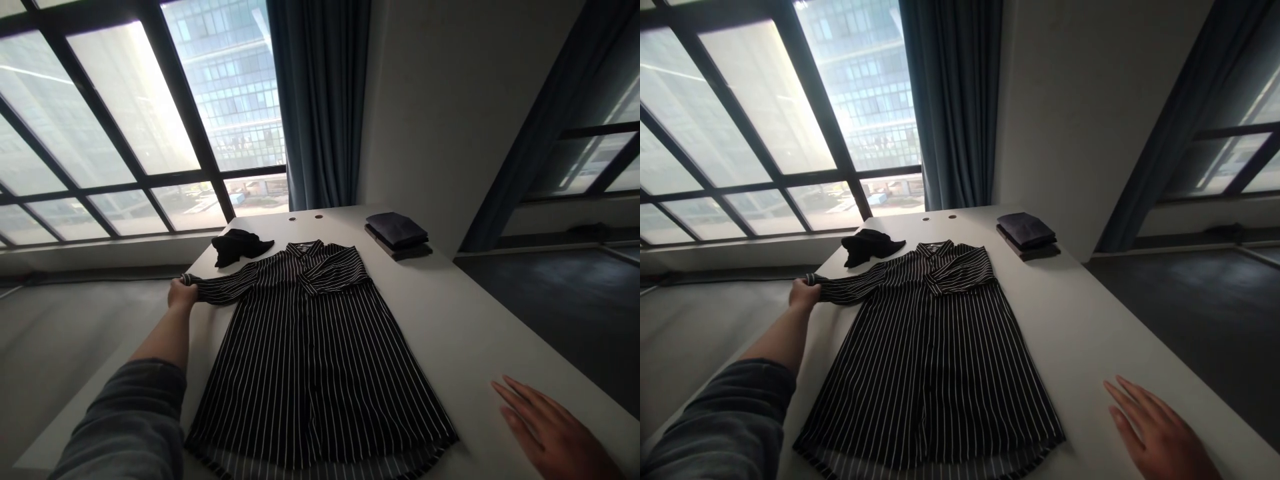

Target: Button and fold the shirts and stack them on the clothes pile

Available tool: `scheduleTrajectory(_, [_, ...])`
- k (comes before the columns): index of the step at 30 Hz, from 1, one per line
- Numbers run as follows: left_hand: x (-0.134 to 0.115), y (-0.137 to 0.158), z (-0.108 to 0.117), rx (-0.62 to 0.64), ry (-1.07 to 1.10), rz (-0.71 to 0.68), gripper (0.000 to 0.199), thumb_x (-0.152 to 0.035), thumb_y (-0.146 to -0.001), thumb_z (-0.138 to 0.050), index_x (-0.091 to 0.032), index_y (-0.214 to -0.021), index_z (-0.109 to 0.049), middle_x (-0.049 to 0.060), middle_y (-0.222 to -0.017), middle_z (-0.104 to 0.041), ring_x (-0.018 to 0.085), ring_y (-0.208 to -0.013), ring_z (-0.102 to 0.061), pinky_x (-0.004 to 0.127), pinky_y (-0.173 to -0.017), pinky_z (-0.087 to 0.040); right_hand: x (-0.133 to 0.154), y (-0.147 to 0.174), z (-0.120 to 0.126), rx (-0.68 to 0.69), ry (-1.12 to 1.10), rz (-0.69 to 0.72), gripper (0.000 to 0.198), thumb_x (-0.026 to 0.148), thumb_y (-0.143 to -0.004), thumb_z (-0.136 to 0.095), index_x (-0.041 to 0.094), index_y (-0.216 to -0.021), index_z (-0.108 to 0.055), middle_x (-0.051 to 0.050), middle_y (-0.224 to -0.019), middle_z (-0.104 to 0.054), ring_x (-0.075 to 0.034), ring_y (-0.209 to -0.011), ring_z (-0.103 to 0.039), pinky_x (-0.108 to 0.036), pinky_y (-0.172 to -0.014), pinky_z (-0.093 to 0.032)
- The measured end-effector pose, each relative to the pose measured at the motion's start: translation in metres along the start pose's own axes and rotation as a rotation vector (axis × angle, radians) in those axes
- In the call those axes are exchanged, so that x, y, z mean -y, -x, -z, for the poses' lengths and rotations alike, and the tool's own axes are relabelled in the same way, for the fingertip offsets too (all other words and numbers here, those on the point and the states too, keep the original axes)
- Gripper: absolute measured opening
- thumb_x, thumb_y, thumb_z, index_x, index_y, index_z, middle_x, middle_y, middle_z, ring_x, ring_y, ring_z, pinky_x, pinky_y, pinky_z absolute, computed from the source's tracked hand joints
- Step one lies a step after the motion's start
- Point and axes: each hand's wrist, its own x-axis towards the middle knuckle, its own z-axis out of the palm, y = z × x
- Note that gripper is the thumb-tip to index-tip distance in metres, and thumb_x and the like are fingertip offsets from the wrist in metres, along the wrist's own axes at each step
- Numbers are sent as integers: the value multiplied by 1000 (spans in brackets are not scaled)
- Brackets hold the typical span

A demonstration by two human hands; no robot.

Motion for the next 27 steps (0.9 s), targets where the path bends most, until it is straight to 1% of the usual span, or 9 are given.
scheduleTrajectory(3, [-42, 8, 6, 15, 4, -63, 48, -24, -81, -71, -14, -125, -53, 16, -108, -72, 30, -98, -70, 42, -90, -54, 0, -1, -1, -13, 10, 1, 50, 49, -99, -46, 20, -126, -76, -11, -134, -72, -34, -120, -68, -51, -98, -57])
scheduleTrajectory(8, [-122, 35, 5, 44, -1, -257, 37, -27, -91, -63, -17, -126, -52, 15, -106, -72, 31, -98, -71, 41, -86, -52, 1, -1, -2, -30, 29, 15, 49, 49, -99, -47, 20, -125, -77, -12, -131, -73, -33, -117, -70, -49, -97, -58])
scheduleTrajectory(12, [-181, 73, -4, 104, -40, -403, 36, -28, -96, -59, -17, -130, -50, 16, -110, -73, 31, -99, -71, 39, -85, -51, 1, -3, -2, -52, 52, 52, 50, 49, -101, -45, 18, -127, -75, -12, -132, -72, -33, -117, -69, -49, -96, -57])
scheduleTrajectory(15, [-213, 112, -16, 172, -102, -577, 33, -24, -97, -57, -19, -129, -52, 16, -115, -73, 30, -104, -71, 38, -86, -51, 3, -4, -1, -60, 50, 55, 51, 50, -102, -44, 18, -127, -75, -12, -132, -72, -33, -117, -68, -49, -95, -57])
scheduleTrajectory(18, [-229, 154, -36, 251, -173, -751, 27, -19, -99, -50, -23, -125, -56, 13, -121, -72, 29, -107, -71, 37, -88, -51, 6, -6, -1, -69, 43, 41, 48, 48, -102, -45, 19, -126, -75, -13, -131, -72, -32, -116, -69, -48, -94, -57])
scheduleTrajectory(20, [-230, 179, -51, 319, -218, -839, 29, -17, -100, -45, -23, -126, -56, 13, -124, -71, 28, -109, -71, 37, -89, -51, 9, -7, 0, -79, 43, 36, 48, 46, -102, -45, 18, -126, -75, -13, -129, -73, -32, -115, -69, -48, -94, -57])
scheduleTrajectory(22, [-227, 200, -66, 380, -250, -890, 33, -13, -100, -43, -23, -129, -55, 12, -125, -71, 27, -110, -71, 37, -90, -52, 10, -8, 1, -81, 44, 29, 48, 46, -102, -44, 18, -125, -75, -14, -129, -73, -32, -115, -69, -47, -94, -57])
scheduleTrajectory(24, [-224, 217, -78, 422, -280, -872, 37, -10, -99, -41, -23, -131, -55, 12, -124, -71, 28, -108, -72, 38, -89, -52, 12, -8, 2, -69, 41, 11, 48, 46, -101, -44, 18, -125, -76, -13, -129, -73, -31, -116, -69, -47, -95, -57])
scheduleTrajectory(27, [-223, 232, -90, 446, -275, -789, 40, -7, -97, -39, -21, -131, -54, 15, -122, -70, 28, -107, -72, 38, -87, -52, 14, -9, 3, -64, 32, -10, 48, 45, -100, -44, 18, -124, -76, -13, -130, -72, -32, -116, -69, -47, -96, -57])
